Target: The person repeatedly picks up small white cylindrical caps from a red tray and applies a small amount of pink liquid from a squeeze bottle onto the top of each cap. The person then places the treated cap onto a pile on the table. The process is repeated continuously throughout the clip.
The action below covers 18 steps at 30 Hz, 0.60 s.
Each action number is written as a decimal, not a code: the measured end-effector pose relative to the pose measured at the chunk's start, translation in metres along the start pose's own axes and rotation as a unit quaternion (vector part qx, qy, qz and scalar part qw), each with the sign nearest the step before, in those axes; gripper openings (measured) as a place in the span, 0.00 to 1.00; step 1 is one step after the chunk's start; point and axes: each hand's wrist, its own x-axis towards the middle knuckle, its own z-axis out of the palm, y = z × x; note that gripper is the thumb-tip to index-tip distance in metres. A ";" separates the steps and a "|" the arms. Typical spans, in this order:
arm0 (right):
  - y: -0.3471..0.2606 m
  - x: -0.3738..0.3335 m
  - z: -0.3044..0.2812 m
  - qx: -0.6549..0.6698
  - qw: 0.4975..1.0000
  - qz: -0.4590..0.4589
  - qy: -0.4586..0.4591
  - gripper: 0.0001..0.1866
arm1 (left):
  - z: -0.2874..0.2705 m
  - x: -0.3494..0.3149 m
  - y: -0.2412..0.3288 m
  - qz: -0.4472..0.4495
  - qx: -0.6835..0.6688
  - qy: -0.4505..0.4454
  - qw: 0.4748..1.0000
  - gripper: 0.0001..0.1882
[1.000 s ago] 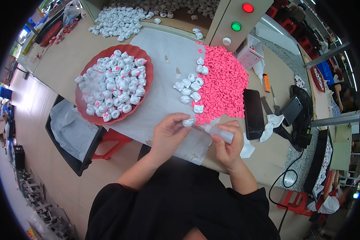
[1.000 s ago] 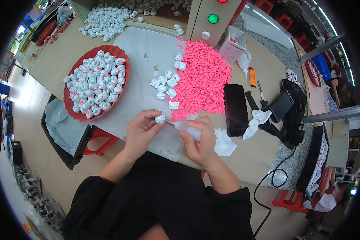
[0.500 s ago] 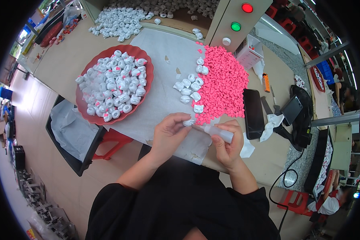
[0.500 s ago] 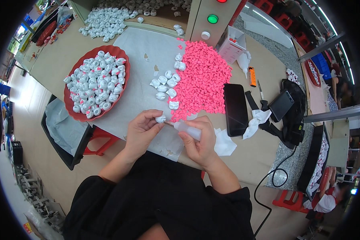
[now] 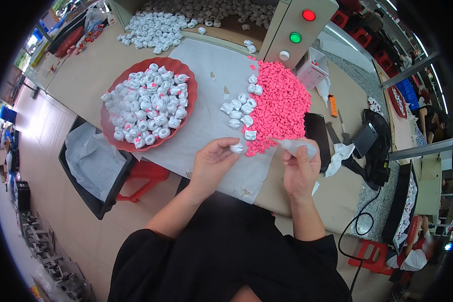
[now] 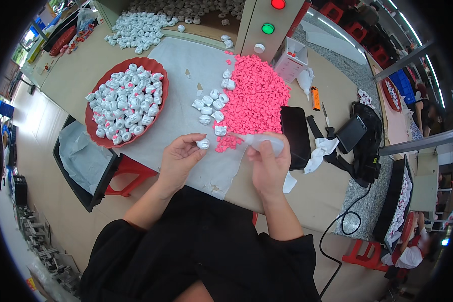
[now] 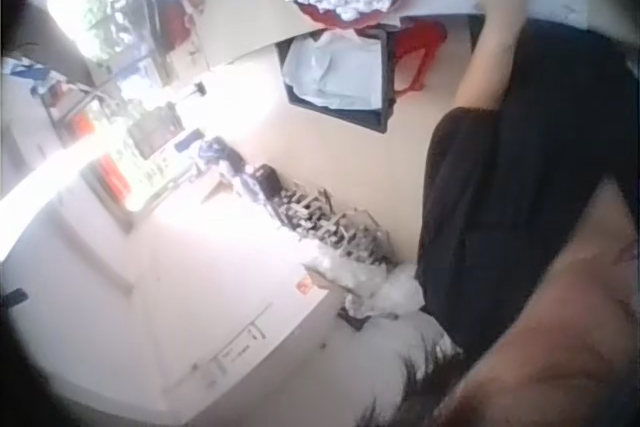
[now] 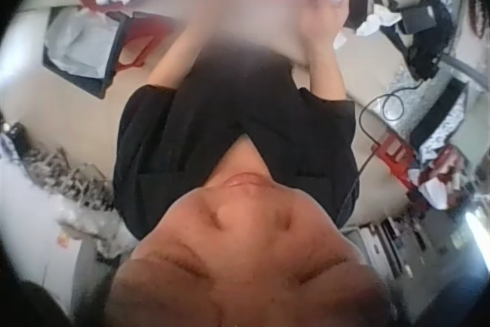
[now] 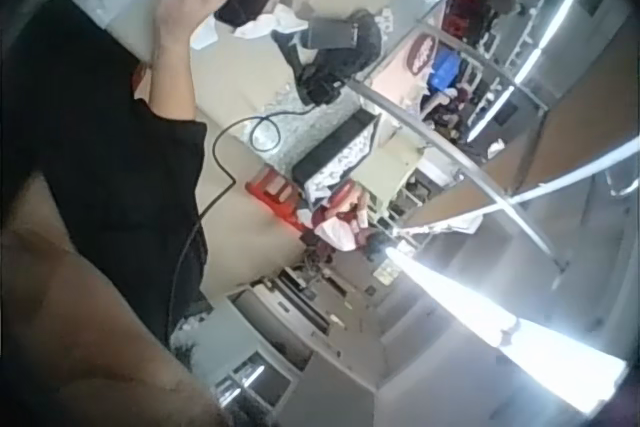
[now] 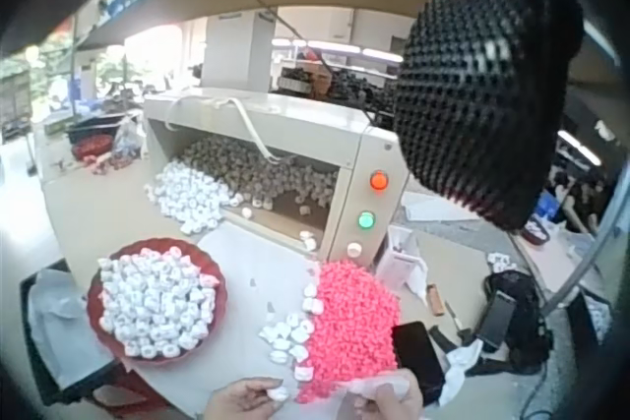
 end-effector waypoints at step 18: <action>-0.028 0.016 -0.004 -0.306 0.943 0.096 -0.086 0.13 | -0.007 0.015 -0.002 0.048 0.032 0.073 0.996 0.15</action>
